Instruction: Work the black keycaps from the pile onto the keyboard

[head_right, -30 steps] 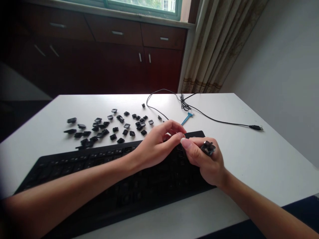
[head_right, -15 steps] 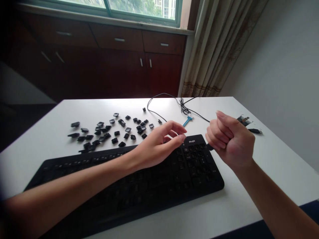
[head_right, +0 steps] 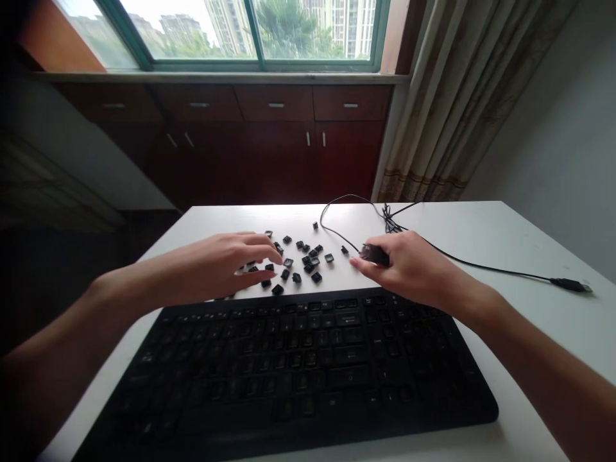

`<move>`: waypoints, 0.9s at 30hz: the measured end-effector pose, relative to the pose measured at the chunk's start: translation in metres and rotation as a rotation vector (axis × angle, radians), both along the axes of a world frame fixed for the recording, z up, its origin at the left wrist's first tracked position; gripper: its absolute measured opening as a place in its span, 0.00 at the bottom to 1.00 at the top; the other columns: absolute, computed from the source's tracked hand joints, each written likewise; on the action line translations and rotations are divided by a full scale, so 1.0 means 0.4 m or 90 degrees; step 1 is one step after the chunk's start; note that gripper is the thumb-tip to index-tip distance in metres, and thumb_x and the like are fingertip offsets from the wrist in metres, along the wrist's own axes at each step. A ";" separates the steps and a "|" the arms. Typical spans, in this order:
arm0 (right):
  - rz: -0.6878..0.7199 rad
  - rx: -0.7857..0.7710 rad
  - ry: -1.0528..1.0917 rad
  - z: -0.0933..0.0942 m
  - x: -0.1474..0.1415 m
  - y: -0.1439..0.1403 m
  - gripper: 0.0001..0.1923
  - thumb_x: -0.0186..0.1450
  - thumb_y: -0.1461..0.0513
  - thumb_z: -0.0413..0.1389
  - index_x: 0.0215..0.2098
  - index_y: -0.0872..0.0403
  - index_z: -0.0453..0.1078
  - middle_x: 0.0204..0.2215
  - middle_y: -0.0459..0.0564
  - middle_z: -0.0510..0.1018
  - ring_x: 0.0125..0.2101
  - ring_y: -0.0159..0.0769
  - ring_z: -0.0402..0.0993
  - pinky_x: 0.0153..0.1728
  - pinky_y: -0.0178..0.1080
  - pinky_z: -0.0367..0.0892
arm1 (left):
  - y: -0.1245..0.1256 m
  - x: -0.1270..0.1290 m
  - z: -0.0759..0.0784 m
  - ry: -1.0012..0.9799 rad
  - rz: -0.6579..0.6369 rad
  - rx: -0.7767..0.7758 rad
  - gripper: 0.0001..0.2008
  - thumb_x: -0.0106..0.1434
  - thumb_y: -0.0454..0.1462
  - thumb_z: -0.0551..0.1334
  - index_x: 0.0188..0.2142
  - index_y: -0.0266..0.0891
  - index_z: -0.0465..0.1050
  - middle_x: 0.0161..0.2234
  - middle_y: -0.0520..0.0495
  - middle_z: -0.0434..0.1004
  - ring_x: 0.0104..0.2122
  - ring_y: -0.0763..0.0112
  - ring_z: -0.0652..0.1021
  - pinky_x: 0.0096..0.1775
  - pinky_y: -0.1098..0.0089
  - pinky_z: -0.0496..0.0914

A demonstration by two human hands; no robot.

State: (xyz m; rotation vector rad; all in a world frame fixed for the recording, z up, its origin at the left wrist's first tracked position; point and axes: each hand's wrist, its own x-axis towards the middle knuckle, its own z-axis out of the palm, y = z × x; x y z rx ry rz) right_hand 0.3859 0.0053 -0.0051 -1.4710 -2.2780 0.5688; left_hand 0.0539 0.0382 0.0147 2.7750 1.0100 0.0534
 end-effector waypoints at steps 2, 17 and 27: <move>0.059 0.007 -0.062 0.003 -0.035 0.035 0.13 0.67 0.51 0.61 0.38 0.51 0.79 0.32 0.49 0.81 0.28 0.35 0.73 0.27 0.37 0.64 | -0.004 -0.007 -0.006 0.004 -0.019 -0.033 0.09 0.70 0.39 0.61 0.46 0.49 0.79 0.46 0.51 0.81 0.42 0.65 0.80 0.43 0.69 0.70; 0.254 0.002 -0.194 -0.020 -0.151 0.050 0.10 0.68 0.62 0.60 0.46 0.45 0.78 0.42 0.46 0.80 0.33 0.36 0.77 0.34 0.39 0.65 | 0.004 0.000 -0.019 -0.003 -0.103 -0.097 0.13 0.66 0.33 0.67 0.48 0.48 0.81 0.43 0.52 0.82 0.40 0.70 0.80 0.39 0.72 0.68; 0.222 -0.042 -0.230 -0.013 -0.138 0.061 0.08 0.69 0.54 0.58 0.42 0.47 0.76 0.38 0.45 0.83 0.35 0.40 0.78 0.34 0.41 0.68 | 0.008 0.008 -0.014 -0.021 -0.122 -0.059 0.03 0.66 0.36 0.68 0.40 0.43 0.81 0.45 0.48 0.81 0.48 0.64 0.75 0.45 0.70 0.67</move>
